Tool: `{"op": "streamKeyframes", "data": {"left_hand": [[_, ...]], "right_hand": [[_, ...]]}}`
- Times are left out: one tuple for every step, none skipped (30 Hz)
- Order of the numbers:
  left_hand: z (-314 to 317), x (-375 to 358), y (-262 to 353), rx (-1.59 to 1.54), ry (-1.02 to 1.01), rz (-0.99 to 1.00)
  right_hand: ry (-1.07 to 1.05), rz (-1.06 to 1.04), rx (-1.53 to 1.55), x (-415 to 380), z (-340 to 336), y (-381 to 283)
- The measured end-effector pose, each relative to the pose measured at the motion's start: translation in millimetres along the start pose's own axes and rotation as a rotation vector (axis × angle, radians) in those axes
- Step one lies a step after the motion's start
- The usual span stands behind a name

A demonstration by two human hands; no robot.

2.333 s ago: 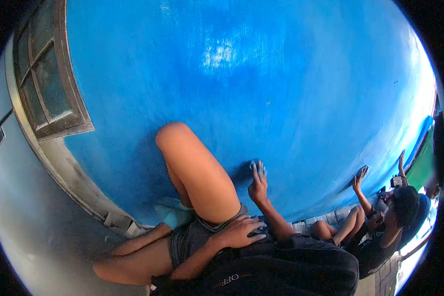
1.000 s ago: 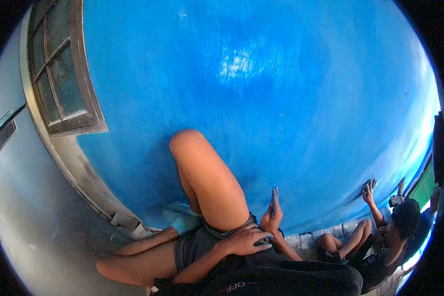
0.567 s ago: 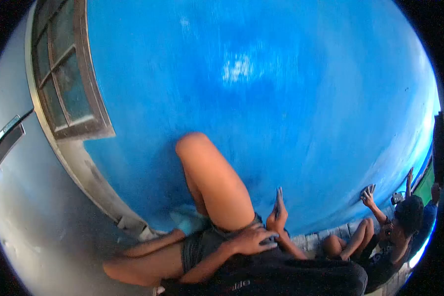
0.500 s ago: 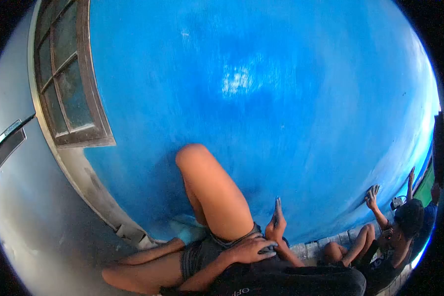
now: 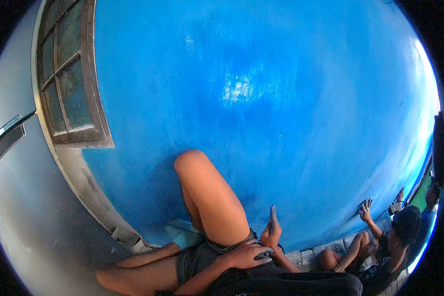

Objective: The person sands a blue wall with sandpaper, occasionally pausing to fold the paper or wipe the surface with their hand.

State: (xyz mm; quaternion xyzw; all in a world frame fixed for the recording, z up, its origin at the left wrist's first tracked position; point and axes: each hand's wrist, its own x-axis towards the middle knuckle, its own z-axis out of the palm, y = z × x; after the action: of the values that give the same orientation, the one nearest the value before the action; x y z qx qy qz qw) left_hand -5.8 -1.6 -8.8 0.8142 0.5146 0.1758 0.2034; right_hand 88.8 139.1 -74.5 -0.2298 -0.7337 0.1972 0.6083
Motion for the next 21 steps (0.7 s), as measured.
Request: {"op": "streamKeyframes", "data": {"left_hand": [[-0.5, 0.2, 0.0, 0.003, -0.003, -0.003], [0.7, 0.8, -1.1, 0.004, -0.001, -0.002], [1.9, 2.0, -2.9, -0.001, -0.01, -0.003], [3.2, 2.4, -4.2, -0.005, -0.02, -0.005], [4.5, 2.3, -5.0, -0.003, -0.017, -0.004], [4.7, 2.3, -5.3, -0.012, -0.018, -0.009], [5.1, 2.0, -5.6, -0.023, -0.02, -0.015], [4.8, 2.4, -5.6, -0.022, -0.018, -0.014], [4.5, 2.9, -5.8, -0.028, -0.012, -0.006], [5.2, 2.7, -5.8, -0.034, -0.007, 0.002], [12.0, 1.7, -9.4, -0.033, -0.007, 0.002], [16.9, 0.3, -10.8, -0.001, 0.051, 0.03], [17.5, 2.3, -14.8, 0.038, 0.11, 0.062], [20.6, 3.6, -19.3, 0.035, 0.109, 0.06], [16.0, 3.9, -14.3, -0.01, 0.056, 0.036], [12.3, 4.3, -12.1, -0.05, 0.006, 0.014], [13.5, 3.7, -13.1, -0.047, 0.007, 0.013], [15.0, 3.0, -13.9, -0.039, 0.035, 0.026], [16.7, 3.1, -14.2, -0.035, 0.063, 0.04], [16.9, 4.3, -15.9, -0.033, 0.063, 0.041], [15.1, 4.9, -15.5, -0.042, 0.05, 0.045]], "right_hand": [[-0.004, 0.051, 0.02, 0.4, -0.5, -4.3], [-0.008, 0.104, 0.039, 0.4, -1.2, -8.1], [-0.008, 0.099, 0.04, 1.2, -1.8, -9.6], [-0.005, 0.091, 0.035, 1.5, -2.2, -11.0], [-0.001, 0.084, 0.03, 1.6, -1.9, -11.1], [0.0, 0.078, 0.032, 1.4, -1.2, -7.9], [-0.005, 0.065, 0.025, -0.7, -0.7, -3.2], [-0.011, 0.053, 0.018, -1.6, -0.7, -0.1], [-0.012, 0.05, 0.018, -0.9, -0.8, -0.8], [-0.011, 0.065, 0.023, -1.6, -1.2, -2.7], [-0.01, 0.08, 0.029, -1.9, -1.2, -3.6], [-0.008, 0.076, 0.031, -1.7, -0.8, -2.8], [-0.001, 0.061, 0.03, 1.0, 0.2, -0.2], [-0.002, 0.057, 0.027, -2.6, -0.7, 0.1], [-0.01, 0.064, 0.026, -6.0, -2.5, -0.9], [-0.012, 0.069, 0.029, -4.6, -2.2, -1.8], [-0.01, 0.072, 0.034, -2.2, -0.9, -2.3], [-0.008, 0.07, 0.036, -1.7, 0.1, -2.0], [-0.007, 0.073, 0.038, -3.1, -0.4, -1.6], [-0.006, 0.077, 0.041, -3.3, -0.5, -1.3], [-0.006, 0.077, 0.041, -2.3, -0.6, -1.9]]}}
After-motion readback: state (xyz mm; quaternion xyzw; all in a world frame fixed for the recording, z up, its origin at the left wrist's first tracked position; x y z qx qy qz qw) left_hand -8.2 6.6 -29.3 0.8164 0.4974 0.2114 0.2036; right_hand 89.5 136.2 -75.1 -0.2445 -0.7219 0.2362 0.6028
